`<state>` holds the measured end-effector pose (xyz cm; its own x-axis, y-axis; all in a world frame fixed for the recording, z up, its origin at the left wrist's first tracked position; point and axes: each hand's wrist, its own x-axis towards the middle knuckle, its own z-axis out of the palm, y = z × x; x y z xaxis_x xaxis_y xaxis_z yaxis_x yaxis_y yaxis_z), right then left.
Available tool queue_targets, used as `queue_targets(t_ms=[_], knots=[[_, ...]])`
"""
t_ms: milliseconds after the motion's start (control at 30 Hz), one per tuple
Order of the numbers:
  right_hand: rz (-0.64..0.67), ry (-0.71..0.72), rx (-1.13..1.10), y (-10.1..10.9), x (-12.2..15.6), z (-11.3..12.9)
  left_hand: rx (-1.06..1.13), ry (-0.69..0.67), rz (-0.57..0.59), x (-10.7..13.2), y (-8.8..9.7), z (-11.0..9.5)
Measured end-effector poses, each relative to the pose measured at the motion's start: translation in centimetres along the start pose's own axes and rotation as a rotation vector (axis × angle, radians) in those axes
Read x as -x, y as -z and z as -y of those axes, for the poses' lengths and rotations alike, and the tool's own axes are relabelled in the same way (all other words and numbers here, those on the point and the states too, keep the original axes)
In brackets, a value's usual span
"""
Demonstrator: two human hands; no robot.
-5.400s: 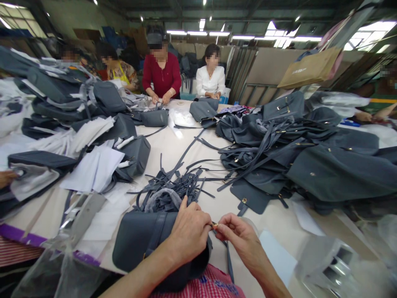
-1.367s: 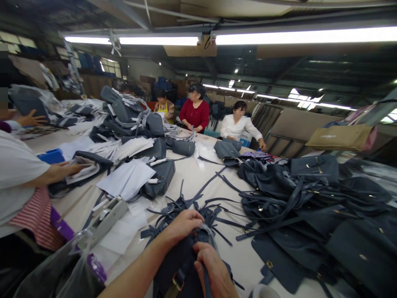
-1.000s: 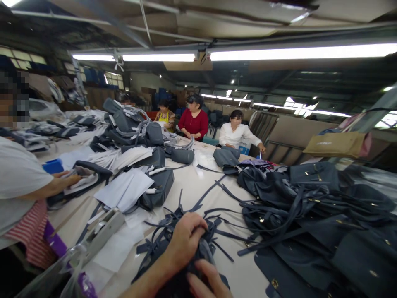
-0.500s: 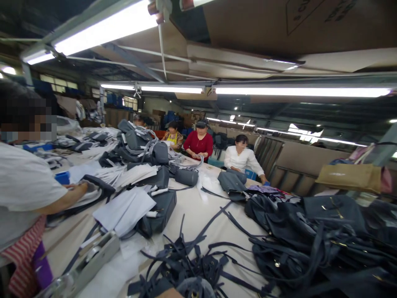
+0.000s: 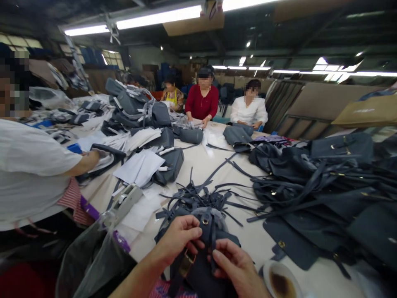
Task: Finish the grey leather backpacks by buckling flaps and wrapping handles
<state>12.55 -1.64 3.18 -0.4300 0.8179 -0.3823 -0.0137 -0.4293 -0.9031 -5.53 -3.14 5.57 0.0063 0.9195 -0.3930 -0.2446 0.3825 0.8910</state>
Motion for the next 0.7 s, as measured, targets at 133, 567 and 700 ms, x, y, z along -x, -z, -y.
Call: queue_targets(t_ms=[133, 567, 700], knots=[[-0.049, 0.002, 0.009, -0.9, -0.1, 0.9, -0.047, 0.038, 0.022, 0.2, 0.1, -0.6], [-0.197, 0.195, 0.042, -1.8, -1.1, 0.1, -0.168, -0.159, -0.131, -0.8, -1.2, 1.7], [-0.204, 0.144, -0.099, -1.7, -1.1, 0.5, -0.219, -0.202, -0.147, -1.3, -1.3, 2.2]])
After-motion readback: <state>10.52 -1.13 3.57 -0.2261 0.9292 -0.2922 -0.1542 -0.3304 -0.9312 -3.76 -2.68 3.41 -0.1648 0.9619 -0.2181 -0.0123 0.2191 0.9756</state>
